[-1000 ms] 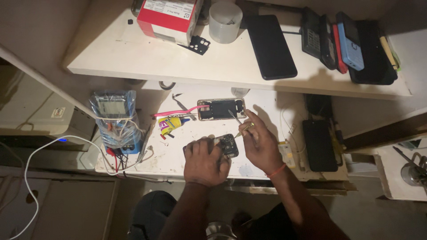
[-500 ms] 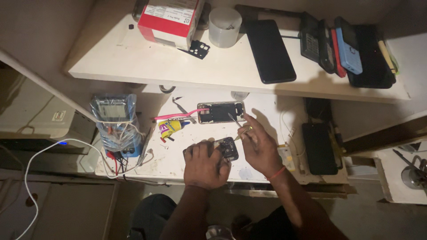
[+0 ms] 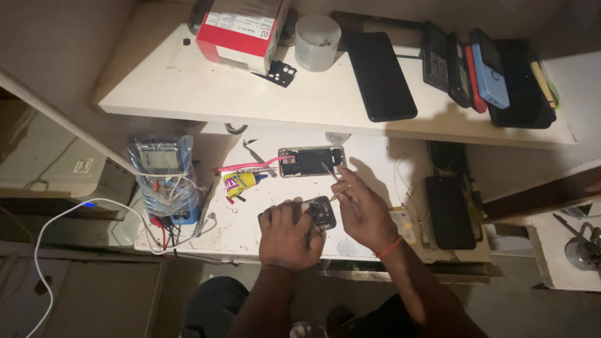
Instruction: The person repairs a disassembled smartphone at a workbench. They use a screwdriver to work on the phone's internal board, handle the battery and mid-frame, reposition the phone body, and continue driving screws on the components.
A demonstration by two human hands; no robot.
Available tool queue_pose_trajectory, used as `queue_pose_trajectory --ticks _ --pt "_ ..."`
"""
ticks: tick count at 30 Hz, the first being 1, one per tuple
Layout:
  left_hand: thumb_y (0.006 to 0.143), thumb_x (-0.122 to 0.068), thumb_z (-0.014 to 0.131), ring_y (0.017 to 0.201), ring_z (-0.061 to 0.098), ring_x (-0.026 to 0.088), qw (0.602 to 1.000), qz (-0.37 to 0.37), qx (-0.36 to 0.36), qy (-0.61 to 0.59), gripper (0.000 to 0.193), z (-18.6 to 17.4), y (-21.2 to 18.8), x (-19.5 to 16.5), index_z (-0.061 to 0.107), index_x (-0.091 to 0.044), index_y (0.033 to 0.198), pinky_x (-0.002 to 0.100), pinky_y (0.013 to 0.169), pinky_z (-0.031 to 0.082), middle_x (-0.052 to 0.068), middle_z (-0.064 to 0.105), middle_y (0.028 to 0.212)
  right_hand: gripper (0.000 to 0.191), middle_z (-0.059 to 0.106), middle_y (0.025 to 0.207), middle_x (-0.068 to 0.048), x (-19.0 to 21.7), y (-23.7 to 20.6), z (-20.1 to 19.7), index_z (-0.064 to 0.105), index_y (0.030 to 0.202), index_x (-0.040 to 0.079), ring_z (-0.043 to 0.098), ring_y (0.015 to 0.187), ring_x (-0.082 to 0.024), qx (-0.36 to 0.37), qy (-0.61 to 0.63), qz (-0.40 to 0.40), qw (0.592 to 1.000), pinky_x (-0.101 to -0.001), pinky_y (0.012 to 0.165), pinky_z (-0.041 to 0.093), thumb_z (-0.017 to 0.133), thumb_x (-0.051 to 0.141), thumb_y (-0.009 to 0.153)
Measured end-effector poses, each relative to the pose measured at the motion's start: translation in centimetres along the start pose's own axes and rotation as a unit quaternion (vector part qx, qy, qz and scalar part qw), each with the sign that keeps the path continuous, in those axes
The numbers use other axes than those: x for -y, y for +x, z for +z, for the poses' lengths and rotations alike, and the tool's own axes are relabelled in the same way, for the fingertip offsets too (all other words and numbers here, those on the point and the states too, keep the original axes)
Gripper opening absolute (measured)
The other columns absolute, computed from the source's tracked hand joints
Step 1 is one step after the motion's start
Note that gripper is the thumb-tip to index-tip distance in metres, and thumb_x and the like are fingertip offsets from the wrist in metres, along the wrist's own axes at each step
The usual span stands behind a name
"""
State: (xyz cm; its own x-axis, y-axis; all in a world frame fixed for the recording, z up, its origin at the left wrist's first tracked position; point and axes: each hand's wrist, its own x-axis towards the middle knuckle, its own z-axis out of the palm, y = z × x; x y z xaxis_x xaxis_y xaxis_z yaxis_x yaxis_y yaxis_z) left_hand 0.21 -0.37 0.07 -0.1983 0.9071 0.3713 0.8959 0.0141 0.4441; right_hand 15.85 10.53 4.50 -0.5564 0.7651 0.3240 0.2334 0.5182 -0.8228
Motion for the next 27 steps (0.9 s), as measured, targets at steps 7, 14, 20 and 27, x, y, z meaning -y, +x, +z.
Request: queue_pose_trajectory --ticks 7,14,20,27 --pt "0.074 -0.036 0.065 0.113 0.054 0.041 1.0 0.014 -0.022 -0.002 0.047 0.1 -0.1 0.0 0.072 -0.008 0.111 0.059 0.101 0.036 0.022 0.06 0.125 0.052 0.069 0.115 -0.017 1.8 1.1 -0.7 0.054 0.143 0.008 0.071 0.104 -0.025 0.057 -0.089 -0.047 0.993 -0.0351 0.087 0.059 0.065 0.003 0.093" --pt "0.077 -0.037 0.064 0.112 0.055 0.041 0.999 0.019 -0.02 0.022 0.046 0.1 0.0 0.2 0.071 -0.007 0.11 0.059 0.1 0.036 0.023 0.06 0.124 0.037 0.071 0.098 -0.011 2.9 1.7 -0.6 0.065 0.132 0.011 0.072 0.086 -0.022 0.036 -0.162 -0.033 0.986 -0.0353 0.075 0.061 0.07 0.013 0.095" --pt "0.076 -0.037 0.065 0.109 0.055 0.04 0.999 0.028 -0.046 0.011 0.044 0.0 -0.1 -0.1 0.073 -0.007 0.107 0.058 0.099 0.038 0.022 0.059 0.12 0.039 0.071 0.097 -0.014 2.7 1.3 -0.4 0.063 0.133 0.009 0.072 0.086 -0.027 0.007 -0.17 -0.099 0.98 -0.039 0.074 0.059 0.069 0.007 0.095" --pt "0.076 -0.035 0.065 0.11 0.055 0.04 0.999 0.025 -0.048 0.004 0.039 -0.3 0.1 -0.2 0.072 -0.008 0.103 0.058 0.098 0.038 0.02 0.061 0.124 0.051 0.074 0.108 -0.015 2.7 1.5 -0.5 0.056 0.144 0.01 0.077 0.099 -0.027 0.047 -0.079 -0.066 0.994 -0.036 0.081 0.062 0.062 0.001 0.094"
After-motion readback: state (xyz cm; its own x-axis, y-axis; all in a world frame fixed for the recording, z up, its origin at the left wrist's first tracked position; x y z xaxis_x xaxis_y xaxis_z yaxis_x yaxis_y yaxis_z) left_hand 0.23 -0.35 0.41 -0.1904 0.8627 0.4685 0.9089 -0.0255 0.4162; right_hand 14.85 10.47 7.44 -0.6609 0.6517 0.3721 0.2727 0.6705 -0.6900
